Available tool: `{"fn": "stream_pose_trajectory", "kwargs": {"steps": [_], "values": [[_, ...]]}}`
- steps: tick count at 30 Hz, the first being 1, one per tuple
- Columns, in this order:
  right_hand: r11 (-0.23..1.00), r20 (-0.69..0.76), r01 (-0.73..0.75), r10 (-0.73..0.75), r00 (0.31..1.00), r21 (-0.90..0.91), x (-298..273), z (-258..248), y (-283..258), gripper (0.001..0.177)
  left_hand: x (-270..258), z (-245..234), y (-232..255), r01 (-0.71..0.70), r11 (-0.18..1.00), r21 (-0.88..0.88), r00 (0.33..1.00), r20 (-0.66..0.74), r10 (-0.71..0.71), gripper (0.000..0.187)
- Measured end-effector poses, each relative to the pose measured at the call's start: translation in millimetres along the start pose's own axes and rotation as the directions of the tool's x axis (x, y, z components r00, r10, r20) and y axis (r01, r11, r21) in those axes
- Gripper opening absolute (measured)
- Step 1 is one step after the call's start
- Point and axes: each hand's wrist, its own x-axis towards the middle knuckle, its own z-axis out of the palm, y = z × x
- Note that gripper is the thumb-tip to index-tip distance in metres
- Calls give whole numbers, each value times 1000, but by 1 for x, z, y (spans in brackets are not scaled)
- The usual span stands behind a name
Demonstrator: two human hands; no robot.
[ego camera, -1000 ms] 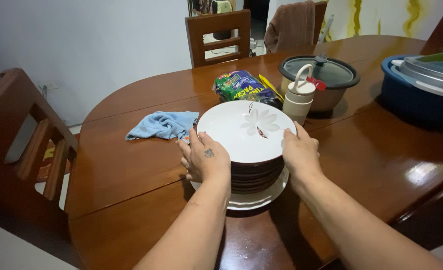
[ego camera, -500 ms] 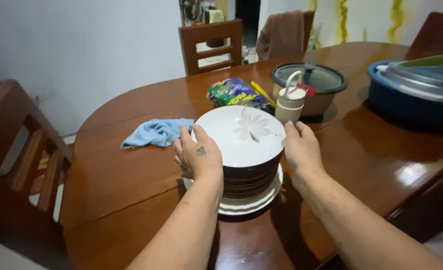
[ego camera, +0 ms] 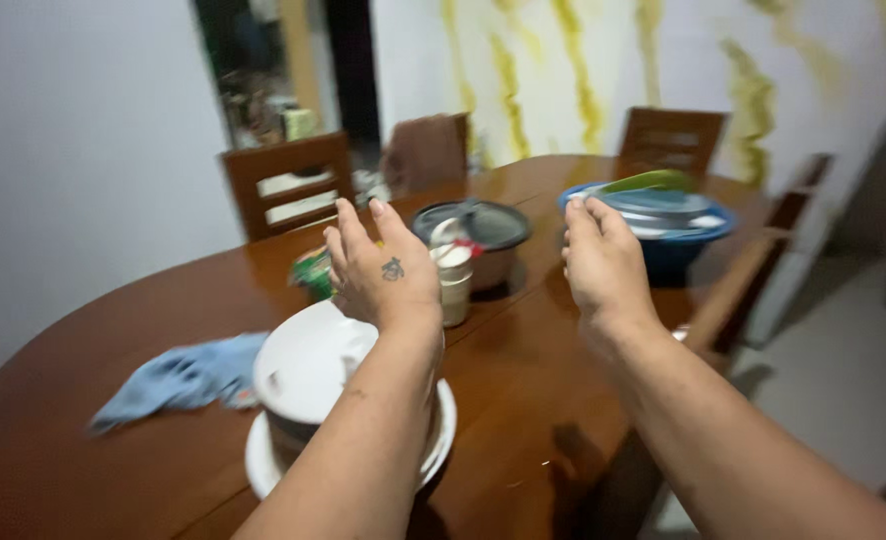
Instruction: The person repeatedly takes plates and bowls from a wall-mounted dish rack and stacks them on a dining table. They handle round and rectangular plates one at a time, placing them in a growing pile.
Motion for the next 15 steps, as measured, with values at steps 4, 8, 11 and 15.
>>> {"fn": "stream_pose_trajectory", "kwargs": {"steps": [4, 8, 11, 15], "values": [[998, -141, 32, -39, 989, -48, 2, -47, -37, 49, -34, 28, 48, -53, 986, -160, 990, 123, 73, 60], [988, -255, 120, -142, 956, -99, 2, -102, -65, 52, -76, 54, 92, -87, 966, -245, 965, 221, 143, 61], [976, -278, 217, -213, 937, -17, -1, -145, -82, 54, -111, 69, 122, -85, 946, -314, 932, 310, 187, 61], [975, -450, 173, -220, 866, -142, -11, -202, -103, 55, -165, 86, 156, -88, 895, -437, 899, 353, 260, 61]]}}
